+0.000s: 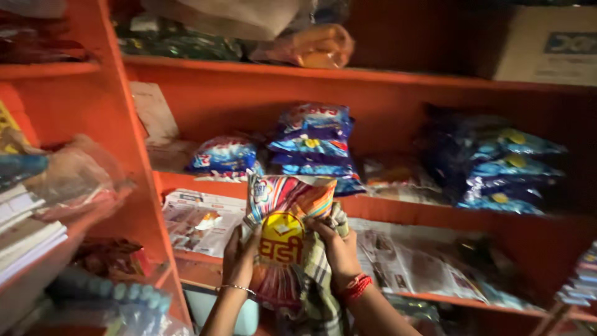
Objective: The person wipes multiple detergent packets with a cloth while they are stacked on a white plastic chair. They repeatedly pick up individual packets, wipe them, and place them onto an orange shelf, then return to the chair to continue the process.
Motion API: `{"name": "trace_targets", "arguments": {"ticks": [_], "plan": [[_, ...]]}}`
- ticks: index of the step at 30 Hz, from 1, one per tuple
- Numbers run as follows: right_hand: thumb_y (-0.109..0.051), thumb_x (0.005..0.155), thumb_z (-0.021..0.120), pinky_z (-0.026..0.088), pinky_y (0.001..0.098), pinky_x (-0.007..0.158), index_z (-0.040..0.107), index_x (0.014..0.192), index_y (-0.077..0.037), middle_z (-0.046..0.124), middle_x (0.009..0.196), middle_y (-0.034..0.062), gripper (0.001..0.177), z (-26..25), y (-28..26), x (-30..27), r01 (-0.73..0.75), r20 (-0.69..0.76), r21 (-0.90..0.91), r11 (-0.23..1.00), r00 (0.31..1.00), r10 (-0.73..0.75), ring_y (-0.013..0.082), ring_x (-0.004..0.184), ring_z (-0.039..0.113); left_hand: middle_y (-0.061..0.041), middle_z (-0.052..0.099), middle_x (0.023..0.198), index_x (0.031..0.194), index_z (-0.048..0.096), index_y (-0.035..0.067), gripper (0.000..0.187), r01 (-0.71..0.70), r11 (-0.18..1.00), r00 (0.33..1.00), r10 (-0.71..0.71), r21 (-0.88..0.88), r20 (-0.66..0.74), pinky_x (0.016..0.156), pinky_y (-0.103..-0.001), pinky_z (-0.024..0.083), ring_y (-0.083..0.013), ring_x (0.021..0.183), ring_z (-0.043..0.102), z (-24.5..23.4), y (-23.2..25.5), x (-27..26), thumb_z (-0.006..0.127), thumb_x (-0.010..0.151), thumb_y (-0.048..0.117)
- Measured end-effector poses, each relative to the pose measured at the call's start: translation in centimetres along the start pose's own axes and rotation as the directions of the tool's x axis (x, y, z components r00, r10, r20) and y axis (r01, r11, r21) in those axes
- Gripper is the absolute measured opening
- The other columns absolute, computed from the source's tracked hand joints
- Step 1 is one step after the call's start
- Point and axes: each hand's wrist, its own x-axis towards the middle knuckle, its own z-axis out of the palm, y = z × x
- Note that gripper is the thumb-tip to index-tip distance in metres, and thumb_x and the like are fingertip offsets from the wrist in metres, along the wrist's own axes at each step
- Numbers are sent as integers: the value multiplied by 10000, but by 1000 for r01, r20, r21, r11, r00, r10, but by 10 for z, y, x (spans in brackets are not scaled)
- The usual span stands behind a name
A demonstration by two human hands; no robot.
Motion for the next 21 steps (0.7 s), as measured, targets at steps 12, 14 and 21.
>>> {"name": "trace_targets", "arguments": {"ticks": [12, 14, 21], "plan": [[-56, 816, 701, 575, 335, 736, 669, 1136, -47, 728, 935, 53, 322, 107, 14, 82, -22, 308, 5, 1000, 951, 19, 171, 807, 695, 15, 686, 958, 1080, 705, 57, 308, -380, 918, 871, 396, 113, -291, 747, -272, 475, -69, 846, 562, -72, 80, 137, 703, 971, 345], [-13, 789, 750, 574, 321, 766, 661, 1142, -43, 723, 959, 46, 365, 122, 21, 100, 102, 346, -43, 994, 935, -81, 153, 833, 686, 36, 697, 969, 1109, 696, 76, 318, -439, 893, 849, 449, 103, -277, 754, -251, 482, -54, 843, 573, -77, 92, 179, 704, 964, 359], [-25, 699, 801, 542, 417, 881, 601, 1281, -24, 668, 1165, 183, 615, 192, 36, 184, 716, 286, -392, 577, 691, -664, 345, 1030, 653, -178, 735, 1004, 1191, 648, 47, 502, -288, 805, 863, 453, 518, -224, 821, -420, 515, -295, 904, 692, -84, 93, 329, 633, 977, 501]]}}
